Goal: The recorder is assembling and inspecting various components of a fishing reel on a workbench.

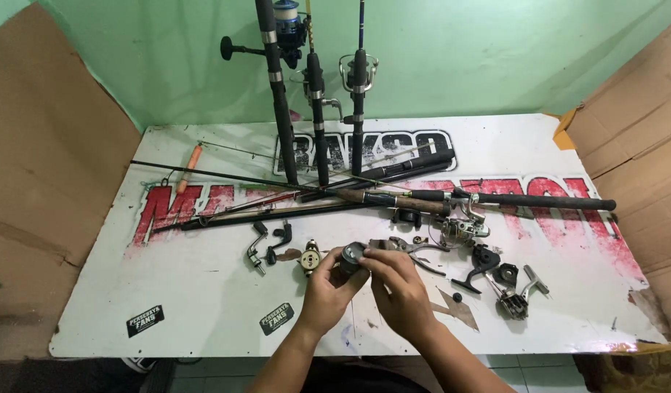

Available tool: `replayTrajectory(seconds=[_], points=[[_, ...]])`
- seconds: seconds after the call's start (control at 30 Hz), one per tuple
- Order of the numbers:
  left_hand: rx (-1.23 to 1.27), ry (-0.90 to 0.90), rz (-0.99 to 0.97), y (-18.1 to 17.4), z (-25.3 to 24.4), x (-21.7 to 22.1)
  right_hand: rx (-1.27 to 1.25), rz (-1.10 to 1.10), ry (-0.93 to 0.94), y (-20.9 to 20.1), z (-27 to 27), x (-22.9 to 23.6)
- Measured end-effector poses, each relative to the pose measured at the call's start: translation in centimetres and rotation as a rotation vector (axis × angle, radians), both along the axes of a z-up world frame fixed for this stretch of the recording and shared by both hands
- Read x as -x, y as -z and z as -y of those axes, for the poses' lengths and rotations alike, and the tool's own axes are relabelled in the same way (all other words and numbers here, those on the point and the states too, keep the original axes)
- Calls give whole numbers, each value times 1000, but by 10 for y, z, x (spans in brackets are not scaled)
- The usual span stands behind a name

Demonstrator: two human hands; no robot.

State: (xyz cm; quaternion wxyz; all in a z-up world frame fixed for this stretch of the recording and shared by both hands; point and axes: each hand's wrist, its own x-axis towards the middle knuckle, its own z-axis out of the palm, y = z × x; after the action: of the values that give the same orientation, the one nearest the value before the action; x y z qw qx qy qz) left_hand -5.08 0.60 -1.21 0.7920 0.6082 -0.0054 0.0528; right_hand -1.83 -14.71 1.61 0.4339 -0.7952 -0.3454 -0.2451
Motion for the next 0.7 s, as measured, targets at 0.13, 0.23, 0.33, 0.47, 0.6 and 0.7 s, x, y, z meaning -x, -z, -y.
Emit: replayTrajectory(seconds=[0.13,0.23,0.33,0.47,0.6,0.7], points=[[-67,18,-9,-5,-2,1,13,-5,17,-12,1,3],[-138,3,12,-1,-4,0,43,22,-19,-11,-2,4],[-121,-17,-2,4,-6,1,19,36,-2,5,-1,-6],[-155,-23,59,5,-8,2,44,83,-13,4,-3,-2],[-195,1,40,2,-11,4,34,42,-15,19,-1,-13],[-142,-6,45,2,-10,5,78,78,-33,-15,-4,9]])
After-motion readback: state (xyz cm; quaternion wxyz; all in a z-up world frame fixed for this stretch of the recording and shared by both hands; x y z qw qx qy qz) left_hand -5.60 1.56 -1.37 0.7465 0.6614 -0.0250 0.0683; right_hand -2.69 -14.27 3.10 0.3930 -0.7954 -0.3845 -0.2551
